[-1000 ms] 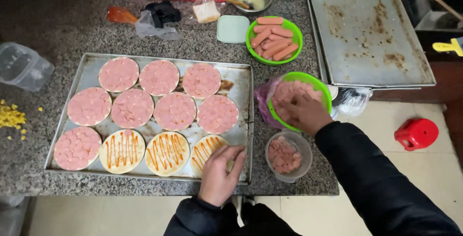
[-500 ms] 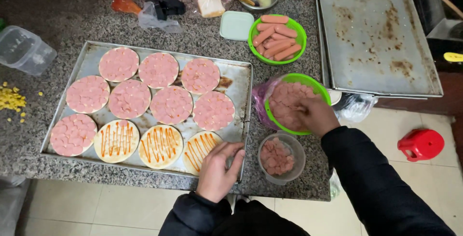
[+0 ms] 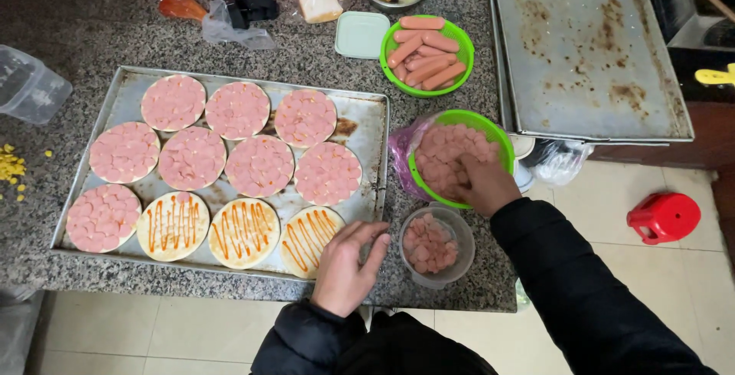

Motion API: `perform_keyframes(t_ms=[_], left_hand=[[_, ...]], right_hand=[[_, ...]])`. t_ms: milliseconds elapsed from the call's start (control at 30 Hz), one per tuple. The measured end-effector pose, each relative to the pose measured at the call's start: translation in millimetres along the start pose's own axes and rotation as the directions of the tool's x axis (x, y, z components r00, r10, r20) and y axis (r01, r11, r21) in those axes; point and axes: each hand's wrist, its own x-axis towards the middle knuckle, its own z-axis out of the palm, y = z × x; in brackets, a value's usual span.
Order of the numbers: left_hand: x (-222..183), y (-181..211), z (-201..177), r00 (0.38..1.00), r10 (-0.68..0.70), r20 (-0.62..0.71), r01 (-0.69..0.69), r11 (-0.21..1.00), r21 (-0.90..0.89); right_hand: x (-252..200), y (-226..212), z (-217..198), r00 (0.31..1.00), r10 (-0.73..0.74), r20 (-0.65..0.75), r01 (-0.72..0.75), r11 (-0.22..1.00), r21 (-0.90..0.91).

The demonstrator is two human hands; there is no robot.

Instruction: Place sliced meat toppings onto circular dough bases on a baking tray

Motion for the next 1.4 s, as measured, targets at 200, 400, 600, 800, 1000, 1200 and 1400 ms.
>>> perform_keyframes(t_ms=[200, 400, 600, 800, 1000, 1200, 1400], left_hand=[[-5, -6, 4, 1.0, 0.007, -0.006, -0.007, 1.0, 0.006], [-5, -8, 8, 1.0, 0.006, 0.001, -0.006, 1.0, 0.014], [-5, -2, 2, 1.0, -0.019, 0.01, 0.018, 1.0, 0.017], [-6, -4, 4, 1.0, 0.002, 0.014, -0.003, 0.999, 0.036], [-7, -7, 4, 1.0, 0.019, 0.01, -0.019, 1.0, 0.023], [-8, -8, 5, 1.0, 0.023, 0.008, -0.023, 0.999, 0.028], [-8, -5, 3, 1.0, -0.023, 0.008, 0.023, 1.0, 0.014]], right_hand=[[0, -9, 7, 0.993, -0.081, -0.092, 0.061, 0.979, -0.196], [11, 10, 32, 0.979, -0.173, -0.112, 0.147, 0.967, -0.207], [-4, -6, 10, 0.993, 0.032, -0.111, 0.001, 0.957, 0.29], [13, 46, 28, 0.952, 0.271, -0.144, -0.162, 0.843, 0.513], [15, 45, 38, 0.93, 0.368, 0.005, -0.119, 0.289, 0.95], [4, 19, 15, 0.923, 0.339, 0.181, -0.155, -0.102, 0.983], [-1, 11, 17, 0.935, 0.329, 0.135, -0.094, -0.136, 0.986]])
